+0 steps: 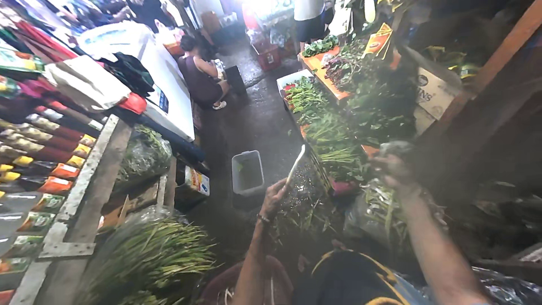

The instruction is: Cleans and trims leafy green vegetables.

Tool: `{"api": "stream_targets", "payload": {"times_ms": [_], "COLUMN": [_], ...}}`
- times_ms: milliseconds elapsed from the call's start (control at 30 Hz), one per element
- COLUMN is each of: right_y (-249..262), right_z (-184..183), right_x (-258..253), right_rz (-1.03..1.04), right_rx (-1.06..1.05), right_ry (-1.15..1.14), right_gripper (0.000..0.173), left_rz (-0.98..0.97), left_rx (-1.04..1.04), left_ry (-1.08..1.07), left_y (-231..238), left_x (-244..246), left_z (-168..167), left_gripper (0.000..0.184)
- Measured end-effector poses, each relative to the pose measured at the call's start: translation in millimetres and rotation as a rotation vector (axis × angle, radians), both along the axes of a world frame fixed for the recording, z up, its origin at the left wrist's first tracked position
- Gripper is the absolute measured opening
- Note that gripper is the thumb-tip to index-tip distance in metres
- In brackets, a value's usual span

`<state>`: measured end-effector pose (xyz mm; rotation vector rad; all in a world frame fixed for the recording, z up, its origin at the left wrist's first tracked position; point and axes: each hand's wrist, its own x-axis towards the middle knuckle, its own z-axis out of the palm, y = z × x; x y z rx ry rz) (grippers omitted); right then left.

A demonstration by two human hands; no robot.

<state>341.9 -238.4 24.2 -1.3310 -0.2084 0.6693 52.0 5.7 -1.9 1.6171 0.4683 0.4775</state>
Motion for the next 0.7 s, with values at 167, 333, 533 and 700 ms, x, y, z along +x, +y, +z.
{"api": "stream_targets", "payload": {"times_ms": [167,333,533,700], "right_y": [56,84,86,82], "right_z": [-24,-13,-14,-13], "right_x": [-73,-113,-114,-114], "right_rz": [0.33,0.366,0.367,0.377], "right_rx": [0.045,-0.009,-0.142,-0.228], "right_ry": [0.239,-0.027,-0.149,-0.152], "right_gripper": [0.018,0.017,0.02,0.02], "left_rz": [-0.024,0.037,0.109,0.099], "left_rx": [-0.015,0.091,0.252,0.32], "left_ry": [0.001,-0.021,0.011,0.039], "left_y": [-30,-45,-52,-59], "left_x": [31,50,53,53], "left_z": [4,-2,-6,-8], "left_gripper": [0.028,0.017,0.016,0.015]}}
